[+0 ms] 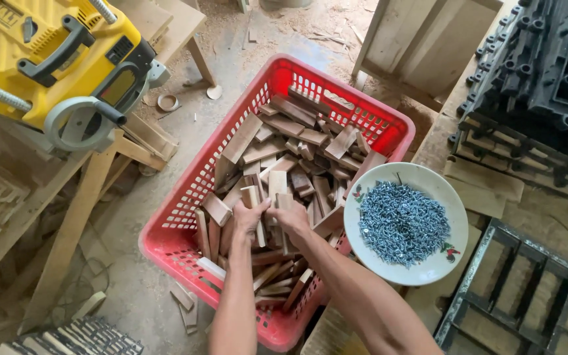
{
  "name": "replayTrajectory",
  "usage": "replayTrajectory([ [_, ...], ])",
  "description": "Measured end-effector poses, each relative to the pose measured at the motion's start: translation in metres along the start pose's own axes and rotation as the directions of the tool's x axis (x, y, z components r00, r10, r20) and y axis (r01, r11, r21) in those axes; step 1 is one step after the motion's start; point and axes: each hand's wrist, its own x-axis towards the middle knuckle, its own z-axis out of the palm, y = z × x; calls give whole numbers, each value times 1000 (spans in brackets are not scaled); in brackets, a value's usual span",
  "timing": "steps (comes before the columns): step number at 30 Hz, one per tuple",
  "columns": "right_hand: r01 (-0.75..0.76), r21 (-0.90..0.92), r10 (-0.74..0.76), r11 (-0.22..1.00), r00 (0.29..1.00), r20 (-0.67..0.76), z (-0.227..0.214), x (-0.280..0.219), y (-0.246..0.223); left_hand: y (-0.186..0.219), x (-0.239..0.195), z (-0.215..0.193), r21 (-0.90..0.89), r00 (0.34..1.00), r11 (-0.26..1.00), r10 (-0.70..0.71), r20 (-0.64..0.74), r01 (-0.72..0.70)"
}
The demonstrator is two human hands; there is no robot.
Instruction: Arranging small wooden blocks into a metal frame to create a patterned wooden tile.
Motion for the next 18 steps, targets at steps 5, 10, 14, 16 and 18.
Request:
replayTrajectory([
  [5,7,249,-27,969,997,78,-35,-70,-45,66,-92,-52,-595,969,803,118,217,35],
  [10,168,-43,-159,985,973,165,-56,-92,-39,29,-88,-52,-726,912,673,200,358,137],
  [14,134,62,-145,989,962,233,-55,-67,-6,32,-113,-46,-798,900,602,330,284,30],
  [16,166,74,-180,983,949,259,-55,-60,0,46,-135,-42,-811,899,584,369,236,-27],
  [18,189,77,-202,979,949,243,-59,-70,-9,66,-162,-39,-766,925,643,300,233,-15],
])
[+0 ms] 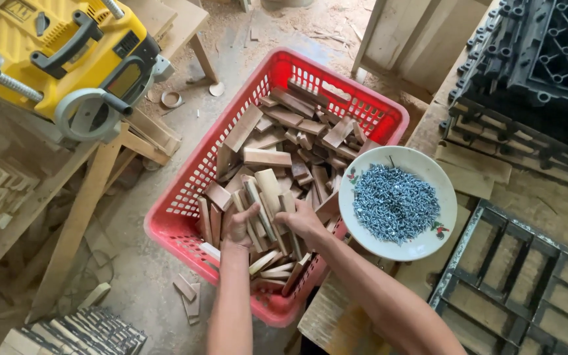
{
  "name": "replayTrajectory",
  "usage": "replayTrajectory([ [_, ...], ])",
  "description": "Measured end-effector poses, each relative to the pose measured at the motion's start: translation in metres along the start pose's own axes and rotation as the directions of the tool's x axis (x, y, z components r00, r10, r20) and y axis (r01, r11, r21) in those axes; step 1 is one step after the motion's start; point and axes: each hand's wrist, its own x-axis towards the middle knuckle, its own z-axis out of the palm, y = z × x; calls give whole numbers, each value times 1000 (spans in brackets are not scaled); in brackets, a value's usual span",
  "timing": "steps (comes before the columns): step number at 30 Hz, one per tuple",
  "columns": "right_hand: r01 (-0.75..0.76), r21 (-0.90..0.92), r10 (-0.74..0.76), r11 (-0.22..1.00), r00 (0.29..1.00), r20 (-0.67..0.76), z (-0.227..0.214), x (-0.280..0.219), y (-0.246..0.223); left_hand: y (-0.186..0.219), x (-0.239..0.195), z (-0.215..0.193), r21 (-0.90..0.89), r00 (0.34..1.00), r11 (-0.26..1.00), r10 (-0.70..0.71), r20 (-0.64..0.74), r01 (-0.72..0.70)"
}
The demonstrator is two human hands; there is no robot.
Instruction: Arranging small wooden blocks into a metal frame to create a patterned wooden tile.
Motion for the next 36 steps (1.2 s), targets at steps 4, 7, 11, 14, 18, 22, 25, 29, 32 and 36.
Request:
replayTrajectory([
  [4,-28,88,28,996,1000,0,6,-37,-29,-3,2,-11,-3,987,999,-45,-152,45],
  [7,1,93,-8,996,997,74,2,-5,3,-15,17,-38,43,999,999,-30,-24,31],
  [11,47,-37,-42,998,990,136,-1,-38,-31,-17,8,-34,23,989,991,-132,67,130],
  [14,64,-86,-54,994,993,107,0,-50,-54,-46,26,-67,-160,958,946,-267,106,281],
  [18,-9,-229,5,973,1000,-19,2,-31,-55,-72,30,-82,-205,975,955,-197,102,215],
  [22,-5,-306,-26,952,995,-100,9,0,-32,-12,-14,-1,-85,996,995,-44,73,50],
  [25,250,186,-238,950,968,-85,3,15,-9,16,-7,6,407,985,897,149,88,-172],
  [29,431,337,-482,837,872,82,7,26,-4,36,3,10,662,928,651,295,230,-371],
  [32,435,341,-522,833,823,223,9,0,-27,-2,29,-38,424,938,846,346,25,-323],
  [36,550,-5,-535,835,814,225,8,-34,-35,3,-19,-4,588,882,723,469,-32,-363],
])
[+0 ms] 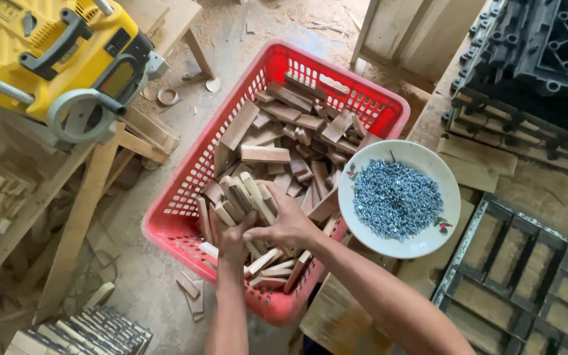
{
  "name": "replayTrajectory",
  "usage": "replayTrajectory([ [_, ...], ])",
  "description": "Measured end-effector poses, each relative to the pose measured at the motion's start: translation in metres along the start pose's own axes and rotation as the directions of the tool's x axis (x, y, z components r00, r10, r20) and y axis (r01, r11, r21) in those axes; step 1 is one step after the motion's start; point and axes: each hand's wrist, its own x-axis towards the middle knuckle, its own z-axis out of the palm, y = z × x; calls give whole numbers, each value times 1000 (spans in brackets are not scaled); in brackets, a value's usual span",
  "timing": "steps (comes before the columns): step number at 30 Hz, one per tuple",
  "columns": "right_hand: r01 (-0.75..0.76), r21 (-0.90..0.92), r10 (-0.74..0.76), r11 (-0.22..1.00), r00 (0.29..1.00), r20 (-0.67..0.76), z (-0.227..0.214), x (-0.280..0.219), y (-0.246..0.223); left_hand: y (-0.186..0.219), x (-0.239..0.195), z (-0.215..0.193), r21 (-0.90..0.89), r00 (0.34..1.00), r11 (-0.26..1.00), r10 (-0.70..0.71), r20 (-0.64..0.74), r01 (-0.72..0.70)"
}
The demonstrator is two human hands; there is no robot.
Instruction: Arranging small wooden blocks into a metal frame to create a patterned wooden tile.
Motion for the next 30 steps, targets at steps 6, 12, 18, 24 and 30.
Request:
replayTrajectory([
  [6,427,222,-431,877,902,-31,-20,-92,-70,65,-67,-30,-413,903,909,228,364,-63],
  [12,684,-140,-693,716,720,-31,-72,-180,-50,101,-139,12,-441,661,792,602,448,-422],
  [18,428,-21,-428,904,902,-49,-95,-210,19,73,-155,25,-277,651,835,545,528,-475],
  [24,576,-56,-579,815,813,-66,-101,-200,11,83,-162,36,-365,652,790,613,445,-493],
  [30,554,-161,-552,817,832,59,-102,-196,11,49,-153,24,-358,593,815,578,560,-456],
])
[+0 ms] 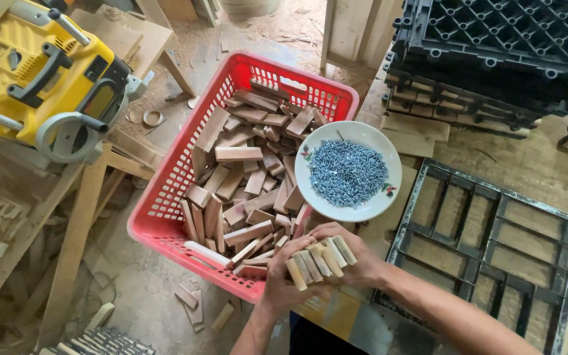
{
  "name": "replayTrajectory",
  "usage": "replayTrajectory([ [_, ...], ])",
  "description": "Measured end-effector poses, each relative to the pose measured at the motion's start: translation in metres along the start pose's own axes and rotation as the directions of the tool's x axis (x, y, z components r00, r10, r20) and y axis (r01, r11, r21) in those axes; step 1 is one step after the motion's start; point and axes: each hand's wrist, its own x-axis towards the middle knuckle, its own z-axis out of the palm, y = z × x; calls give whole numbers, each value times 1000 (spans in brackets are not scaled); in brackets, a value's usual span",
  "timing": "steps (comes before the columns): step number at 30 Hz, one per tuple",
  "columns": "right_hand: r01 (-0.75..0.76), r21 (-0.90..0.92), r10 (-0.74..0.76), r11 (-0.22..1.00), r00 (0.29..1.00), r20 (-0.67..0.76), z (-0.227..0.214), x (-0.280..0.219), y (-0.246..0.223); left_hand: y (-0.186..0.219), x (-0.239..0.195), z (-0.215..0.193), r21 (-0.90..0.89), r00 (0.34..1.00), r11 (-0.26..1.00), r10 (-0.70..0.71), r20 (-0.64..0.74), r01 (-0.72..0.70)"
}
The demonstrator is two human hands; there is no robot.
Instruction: Arranging small wooden blocks into a metal frame to create a patterned wooden tile.
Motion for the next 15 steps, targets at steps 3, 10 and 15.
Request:
replayTrajectory([
  [3,-93,-24,95,995,992,79,-6,3,-19,16,-1,-2,101,998,993,-66,-17,68],
  [10,83,-229,-65,970,994,86,-1,-11,11,17,0,13,129,984,989,-47,-171,70],
  [15,65,-303,-57,951,998,34,7,-28,18,3,-12,11,34,993,998,-58,-107,62],
])
